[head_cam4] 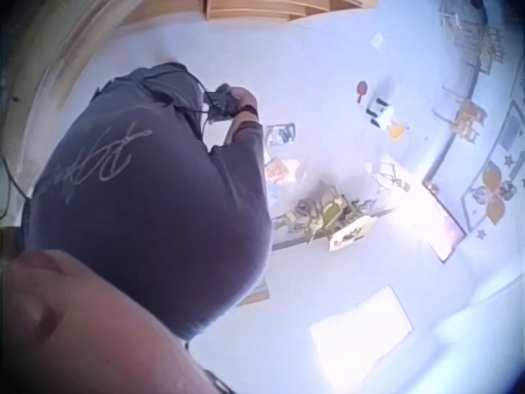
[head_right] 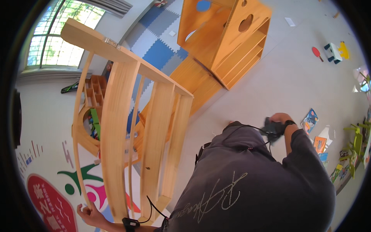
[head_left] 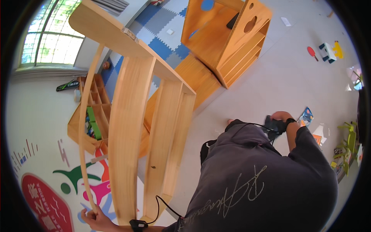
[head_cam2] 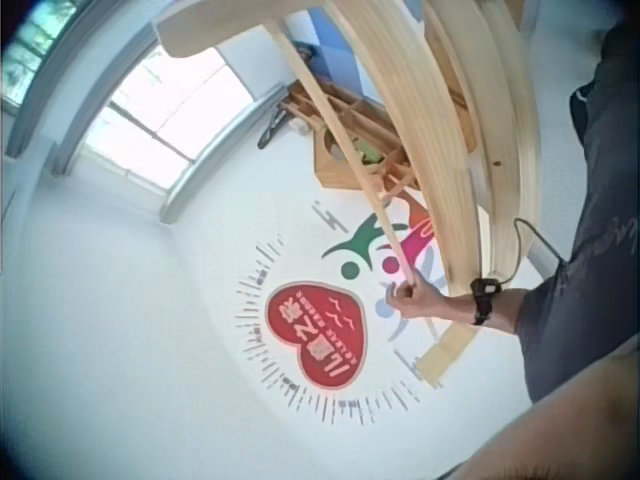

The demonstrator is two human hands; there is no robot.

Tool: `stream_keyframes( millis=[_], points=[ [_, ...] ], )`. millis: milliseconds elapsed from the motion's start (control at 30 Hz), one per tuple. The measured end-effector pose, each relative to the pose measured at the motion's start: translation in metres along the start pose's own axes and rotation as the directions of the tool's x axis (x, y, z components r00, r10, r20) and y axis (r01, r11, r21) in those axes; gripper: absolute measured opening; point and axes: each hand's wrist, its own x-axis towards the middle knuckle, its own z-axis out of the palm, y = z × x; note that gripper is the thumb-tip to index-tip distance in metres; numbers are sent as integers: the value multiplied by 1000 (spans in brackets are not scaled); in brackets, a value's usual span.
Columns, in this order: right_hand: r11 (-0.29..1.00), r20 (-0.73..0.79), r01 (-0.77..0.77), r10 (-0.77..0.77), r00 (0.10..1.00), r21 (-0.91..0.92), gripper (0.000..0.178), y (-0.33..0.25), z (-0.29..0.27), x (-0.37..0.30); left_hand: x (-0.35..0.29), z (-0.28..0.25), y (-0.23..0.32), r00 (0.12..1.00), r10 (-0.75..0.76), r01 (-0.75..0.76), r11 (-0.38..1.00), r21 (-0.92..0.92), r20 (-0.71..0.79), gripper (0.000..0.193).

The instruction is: The person is wiping down parts of a wooden shelf with a grey cloth.

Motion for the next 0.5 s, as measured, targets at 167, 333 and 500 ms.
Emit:
stream_keyframes(
  millis=[167,333,500],
  points=[
    [867,-233,406,-347,908,288,33,-68,24,17,59,96,14,992,21,-33,995,-97,-122,38],
    [744,-319,335,-172,932,578,26,-101,70,-6,124,173,36,996,64,-78,952,-295,-56,44],
    [888,-416,300,-140,898,348,31,-75,178,-20,176,253,19,997,74,-65,819,-570,-7,47]
  ],
)
